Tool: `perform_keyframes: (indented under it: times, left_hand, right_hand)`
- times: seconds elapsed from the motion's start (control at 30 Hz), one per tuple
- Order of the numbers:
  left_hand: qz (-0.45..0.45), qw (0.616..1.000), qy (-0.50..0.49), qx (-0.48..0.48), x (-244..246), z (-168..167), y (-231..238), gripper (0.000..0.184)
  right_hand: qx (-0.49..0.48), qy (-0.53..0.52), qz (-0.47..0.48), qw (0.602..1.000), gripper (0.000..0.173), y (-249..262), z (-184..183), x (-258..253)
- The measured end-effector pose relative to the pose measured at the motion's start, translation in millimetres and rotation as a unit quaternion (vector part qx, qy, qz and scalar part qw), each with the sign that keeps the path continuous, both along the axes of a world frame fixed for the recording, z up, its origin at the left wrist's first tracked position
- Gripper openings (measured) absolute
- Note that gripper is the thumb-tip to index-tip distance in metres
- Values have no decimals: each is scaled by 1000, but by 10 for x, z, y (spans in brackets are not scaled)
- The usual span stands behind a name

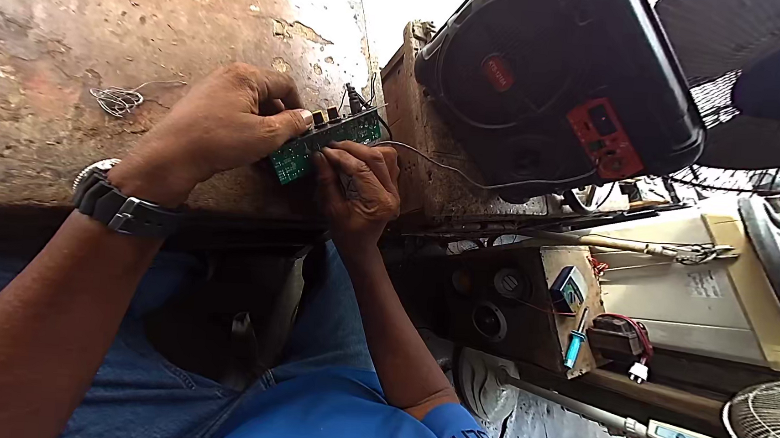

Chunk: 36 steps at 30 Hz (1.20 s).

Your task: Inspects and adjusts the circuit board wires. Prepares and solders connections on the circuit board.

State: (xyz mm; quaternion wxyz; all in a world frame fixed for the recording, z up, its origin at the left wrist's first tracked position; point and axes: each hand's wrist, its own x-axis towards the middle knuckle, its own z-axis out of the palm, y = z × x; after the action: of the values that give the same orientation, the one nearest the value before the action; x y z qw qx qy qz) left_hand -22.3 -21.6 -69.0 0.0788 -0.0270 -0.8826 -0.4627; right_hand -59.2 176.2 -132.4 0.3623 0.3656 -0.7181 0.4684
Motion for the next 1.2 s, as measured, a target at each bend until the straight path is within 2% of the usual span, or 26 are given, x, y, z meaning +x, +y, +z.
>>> perform_keyframes:
  times: [1.2]
  left_hand:
    - [-12,1000,6,-10,-2,4,-27,22]
  right_hand:
    - [-1,7,-6,1000,9,-1,4,5]
